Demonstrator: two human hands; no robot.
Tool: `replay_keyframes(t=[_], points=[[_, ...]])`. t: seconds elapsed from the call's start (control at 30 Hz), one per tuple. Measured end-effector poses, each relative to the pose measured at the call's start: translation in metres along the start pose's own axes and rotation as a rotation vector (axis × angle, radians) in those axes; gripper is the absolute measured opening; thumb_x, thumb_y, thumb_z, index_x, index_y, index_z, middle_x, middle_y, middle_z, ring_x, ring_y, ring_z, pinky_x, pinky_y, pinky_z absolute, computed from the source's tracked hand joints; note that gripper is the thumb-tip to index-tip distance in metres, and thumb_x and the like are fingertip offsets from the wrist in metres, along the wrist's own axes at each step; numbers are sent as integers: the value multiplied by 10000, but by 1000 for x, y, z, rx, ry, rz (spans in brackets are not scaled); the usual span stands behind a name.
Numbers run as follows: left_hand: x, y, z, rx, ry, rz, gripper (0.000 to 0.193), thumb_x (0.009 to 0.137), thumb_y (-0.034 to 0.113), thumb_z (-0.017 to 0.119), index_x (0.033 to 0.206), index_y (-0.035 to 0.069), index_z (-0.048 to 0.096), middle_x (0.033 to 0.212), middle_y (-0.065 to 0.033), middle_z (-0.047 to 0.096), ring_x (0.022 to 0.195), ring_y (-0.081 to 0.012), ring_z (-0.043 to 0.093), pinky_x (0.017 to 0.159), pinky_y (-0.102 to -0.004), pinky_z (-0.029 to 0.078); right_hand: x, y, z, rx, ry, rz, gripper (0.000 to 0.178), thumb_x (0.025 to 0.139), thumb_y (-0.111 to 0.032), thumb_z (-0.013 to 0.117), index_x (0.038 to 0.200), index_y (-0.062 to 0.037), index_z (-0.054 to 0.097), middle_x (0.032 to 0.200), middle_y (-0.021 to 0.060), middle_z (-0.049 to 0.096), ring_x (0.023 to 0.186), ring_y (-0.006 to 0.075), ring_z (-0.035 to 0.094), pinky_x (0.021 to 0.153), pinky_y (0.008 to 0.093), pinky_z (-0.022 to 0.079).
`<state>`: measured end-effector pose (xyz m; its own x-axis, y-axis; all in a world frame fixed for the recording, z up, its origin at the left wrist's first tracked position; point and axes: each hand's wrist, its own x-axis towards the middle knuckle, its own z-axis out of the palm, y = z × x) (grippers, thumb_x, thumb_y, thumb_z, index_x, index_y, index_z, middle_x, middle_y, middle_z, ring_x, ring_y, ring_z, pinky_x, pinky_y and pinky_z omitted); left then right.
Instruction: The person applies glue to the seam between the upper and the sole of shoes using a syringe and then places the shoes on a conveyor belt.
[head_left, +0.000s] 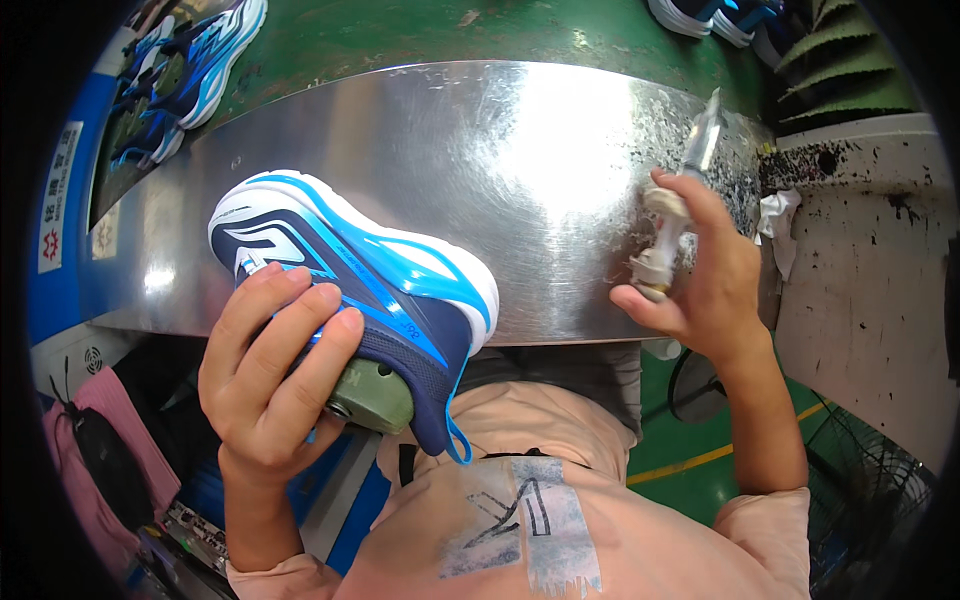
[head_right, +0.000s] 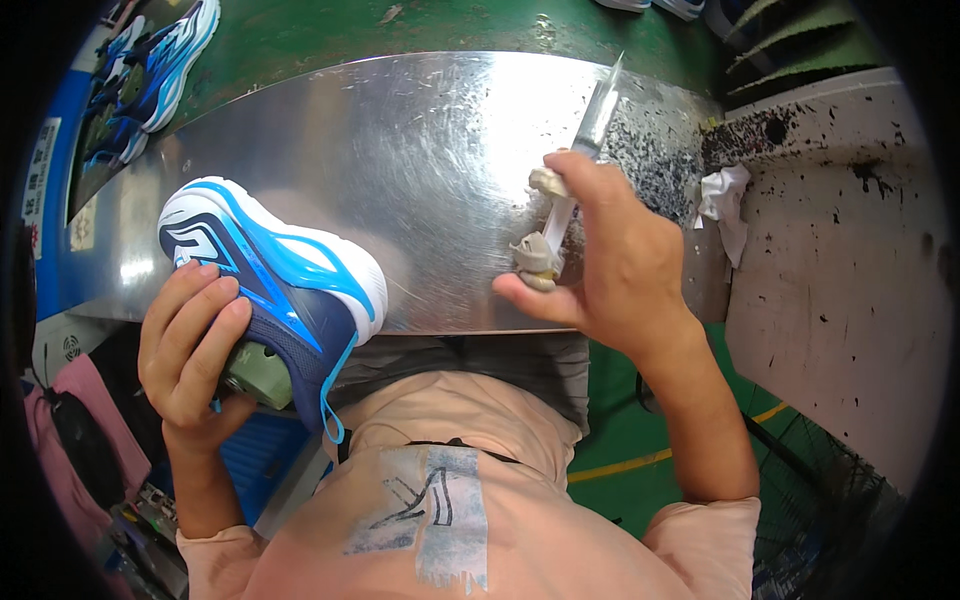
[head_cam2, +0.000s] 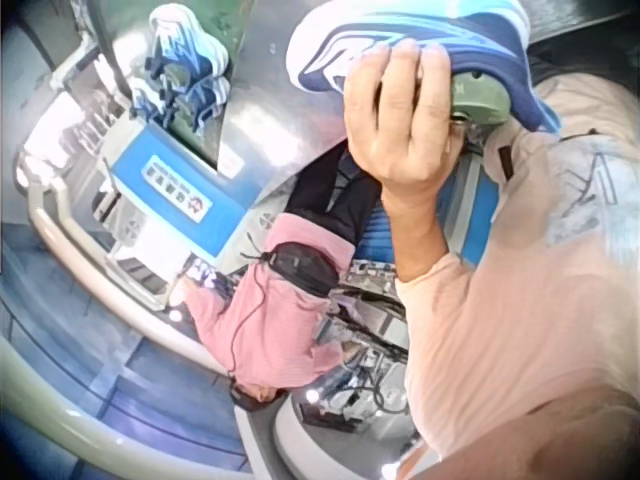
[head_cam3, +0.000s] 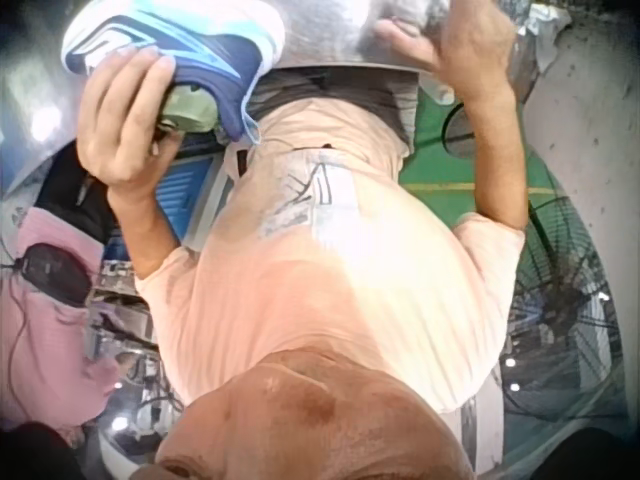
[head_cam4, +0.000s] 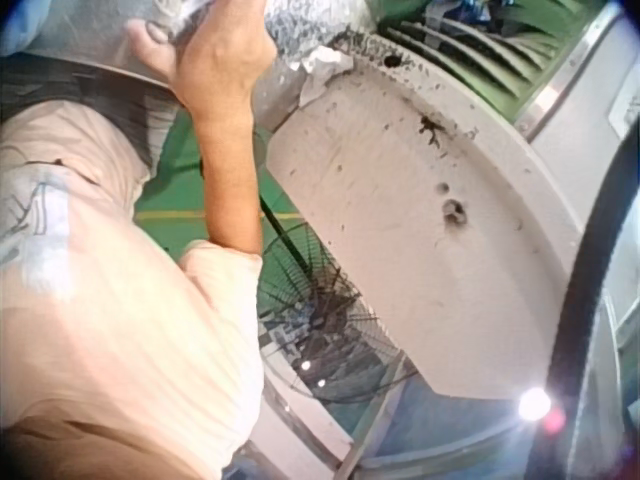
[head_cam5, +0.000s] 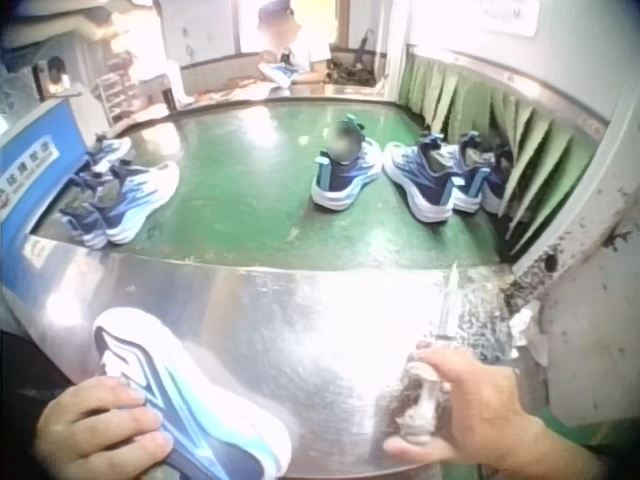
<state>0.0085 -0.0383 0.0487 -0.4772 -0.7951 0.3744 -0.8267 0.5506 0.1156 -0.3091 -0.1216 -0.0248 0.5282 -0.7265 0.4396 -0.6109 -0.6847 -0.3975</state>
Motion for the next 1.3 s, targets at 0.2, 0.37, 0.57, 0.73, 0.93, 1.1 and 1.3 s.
replay_keyframes(t=[0.2,0.37,0.57,0.73,0.93,1.1,1.3], points=[[4,-2,-1,-5,-42,29,325,658,134,670,957,6,679,970,-148,656,955,-352,623,866,-457,520,-28,-25,-10,9,-230,37,780,658,-523,761,1217,-51,490,936,124,570,674,248,600,544,312,472],[-31,5,2,93,25,46,257,820,213,640,1006,36,630,1048,-142,635,1005,-357,604,876,-488,516,-25,-36,-17,500,-205,170,1014,564,-559,836,1289,-9,390,1030,112,562,835,199,597,710,294,492],[-54,7,13,179,81,25,218,862,148,629,1065,112,560,1121,-107,579,1051,-335,580,888,-477,522,7,-41,14,875,-41,266,1229,457,-564,885,1367,1,284,1054,75,485,956,177,540,843,299,448],[-52,4,11,174,79,37,220,849,132,637,1057,113,566,1111,-100,584,1051,-329,579,892,-473,520,-13,-32,10,752,-27,387,1117,486,-533,888,1320,6,375,1130,131,539,969,210,577,838,314,467],[18,-30,-12,56,77,-39,419,672,76,692,1074,-22,626,1047,-176,629,973,-380,606,945,-506,458,-52,5,4,423,241,323,1035,537,-569,850,1267,31,429,1094,164,579,932,268,609,826,346,480],[158,-122,5,303,11,259,569,541,-31,704,1094,97,654,1231,-141,531,1230,-369,445,1074,-489,317,-60,-5,-26,940,105,717,940,641,-614,776,1286,-36,411,1014,117,551,874,201,548,784,296,457],[242,-157,107,-2,-235,-21,689,561,-186,491,1160,135,601,1517,-100,271,1430,-373,123,1140,-433,230,-60,-9,-60,336,17,661,458,741,-322,761,1059,-80,537,970,107,551,851,256,570,704,336,468]])
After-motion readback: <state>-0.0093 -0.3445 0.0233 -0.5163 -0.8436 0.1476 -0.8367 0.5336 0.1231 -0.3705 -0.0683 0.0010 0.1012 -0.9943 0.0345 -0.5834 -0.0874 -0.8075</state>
